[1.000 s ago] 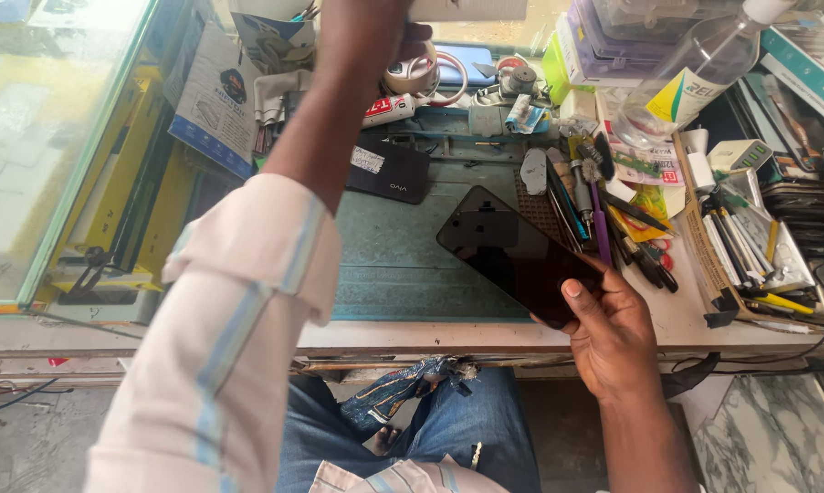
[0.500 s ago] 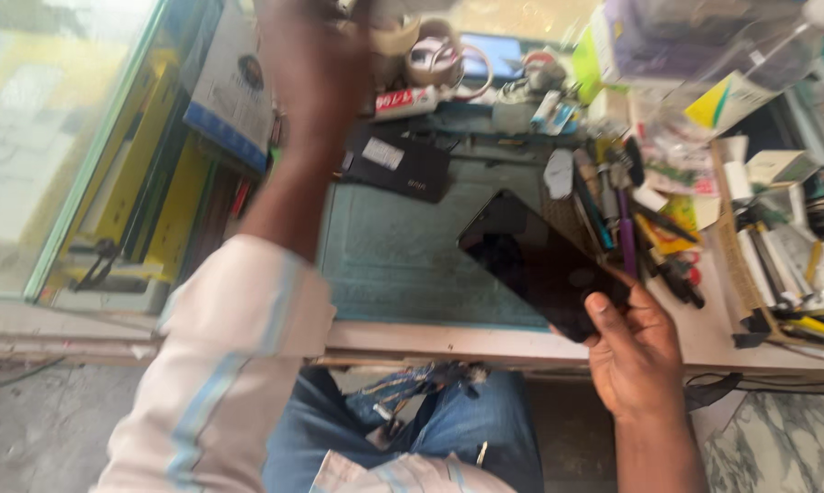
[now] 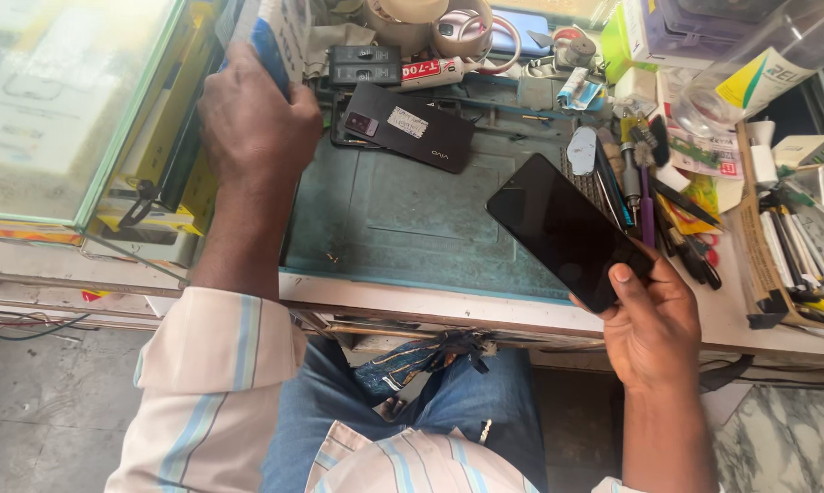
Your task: The person disassembles a smartphone, removes the back cover, and inspects the internal components. They then spray a liquid onto the battery area and use a brush to clean the internal parts before reassembling the device.
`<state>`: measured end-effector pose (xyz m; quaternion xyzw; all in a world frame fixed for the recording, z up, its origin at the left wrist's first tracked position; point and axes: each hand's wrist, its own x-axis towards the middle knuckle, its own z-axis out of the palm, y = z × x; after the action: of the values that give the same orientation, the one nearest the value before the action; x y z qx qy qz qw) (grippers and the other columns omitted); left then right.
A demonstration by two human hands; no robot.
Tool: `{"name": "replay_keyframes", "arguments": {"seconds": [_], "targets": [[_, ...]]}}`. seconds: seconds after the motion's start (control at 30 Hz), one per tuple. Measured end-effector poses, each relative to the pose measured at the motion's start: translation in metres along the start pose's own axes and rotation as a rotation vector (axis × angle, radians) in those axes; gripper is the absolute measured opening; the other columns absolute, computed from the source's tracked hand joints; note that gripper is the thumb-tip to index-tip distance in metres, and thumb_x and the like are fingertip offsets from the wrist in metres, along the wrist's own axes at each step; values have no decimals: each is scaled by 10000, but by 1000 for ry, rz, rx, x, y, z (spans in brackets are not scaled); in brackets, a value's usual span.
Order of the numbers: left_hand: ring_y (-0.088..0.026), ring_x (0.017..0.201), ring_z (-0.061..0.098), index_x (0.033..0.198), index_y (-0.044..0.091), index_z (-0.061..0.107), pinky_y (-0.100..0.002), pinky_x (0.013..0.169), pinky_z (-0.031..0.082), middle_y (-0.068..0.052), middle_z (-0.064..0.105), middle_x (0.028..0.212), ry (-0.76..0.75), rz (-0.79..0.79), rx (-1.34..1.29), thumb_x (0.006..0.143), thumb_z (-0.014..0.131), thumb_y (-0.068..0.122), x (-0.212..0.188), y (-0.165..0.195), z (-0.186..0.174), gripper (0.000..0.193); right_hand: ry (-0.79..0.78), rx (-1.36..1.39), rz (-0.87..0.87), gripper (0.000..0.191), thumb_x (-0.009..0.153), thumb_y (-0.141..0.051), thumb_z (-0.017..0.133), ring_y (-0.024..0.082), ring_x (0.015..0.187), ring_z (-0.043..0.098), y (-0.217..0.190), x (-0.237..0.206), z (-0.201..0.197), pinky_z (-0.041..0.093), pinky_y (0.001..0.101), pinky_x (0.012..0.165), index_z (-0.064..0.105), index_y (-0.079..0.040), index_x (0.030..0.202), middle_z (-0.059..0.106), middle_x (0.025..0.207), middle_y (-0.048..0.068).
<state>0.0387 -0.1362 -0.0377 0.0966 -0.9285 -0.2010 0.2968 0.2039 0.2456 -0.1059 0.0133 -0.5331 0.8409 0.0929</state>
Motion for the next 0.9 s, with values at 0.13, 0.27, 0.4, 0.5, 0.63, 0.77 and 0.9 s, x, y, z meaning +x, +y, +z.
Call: {"name": "replay_keyframes", "arguments": {"seconds": [0.13, 0.27, 0.4, 0.5, 0.63, 0.77, 0.9], "targets": [[-490, 924, 706, 1190, -27, 438, -529, 822, 577, -304, 707, 982, 36, -34, -76, 911, 841, 234, -9, -9, 3, 555, -2, -40, -9, 354, 1029, -81, 682, 248, 1038, 730, 1, -2, 1, 636, 430, 864, 610, 41, 1353, 707, 1221, 171], [-468, 945, 719, 1271, -2, 380, -505, 786, 594, -258, 712, 1013, 178, 82, -149, 927, 875, 181, -26, -22, 5, 630, -16, -46, -15, 349, 1032, -82, 690, 241, 1035, 725, 1, -4, 3, 635, 429, 875, 610, 31, 1353, 705, 1228, 164], [-376, 745, 699, 1353, -142, 281, -482, 673, 551, -140, 707, 863, 292, 226, -156, 895, 883, 150, -36, -21, -7, 812, 0, -84, -23, 372, 1004, -84, 688, 243, 1051, 729, 0, -4, 8, 643, 437, 879, 604, 28, 1349, 706, 1228, 159], [-280, 733, 689, 1284, -29, 462, -424, 653, 539, -72, 697, 872, 268, 299, -102, 943, 910, 188, -42, -6, -27, 604, 0, -118, -29, 356, 1031, -72, 675, 253, 1058, 722, -1, -4, 12, 640, 448, 893, 591, 44, 1357, 703, 1233, 172], [-196, 904, 718, 1188, 133, 580, -365, 779, 593, -51, 714, 1018, 95, 504, -400, 880, 942, 314, -78, 33, -40, 508, -4, -161, -91, 378, 1024, -74, 685, 229, 1045, 723, -2, -2, 20, 638, 412, 902, 601, 54, 1369, 710, 1218, 163], [-202, 921, 726, 1343, 86, 550, -348, 779, 584, -74, 736, 1119, -487, 78, -692, 776, 826, 515, -134, 70, -24, 763, 125, -574, -217, 384, 1008, -72, 717, 175, 878, 649, -6, -9, 30, 535, 306, 798, 632, 54, 1361, 695, 1054, 151], [-211, 1295, 630, 1603, 109, 260, -360, 1067, 505, -80, 574, 1472, -882, -265, -1542, 986, 570, 555, -163, 86, -7, 822, 99, -1121, -582, 319, 1019, -64, 739, 148, 848, 745, -8, -20, 46, 574, 247, 710, 673, -37, 1330, 764, 980, 115]]}}
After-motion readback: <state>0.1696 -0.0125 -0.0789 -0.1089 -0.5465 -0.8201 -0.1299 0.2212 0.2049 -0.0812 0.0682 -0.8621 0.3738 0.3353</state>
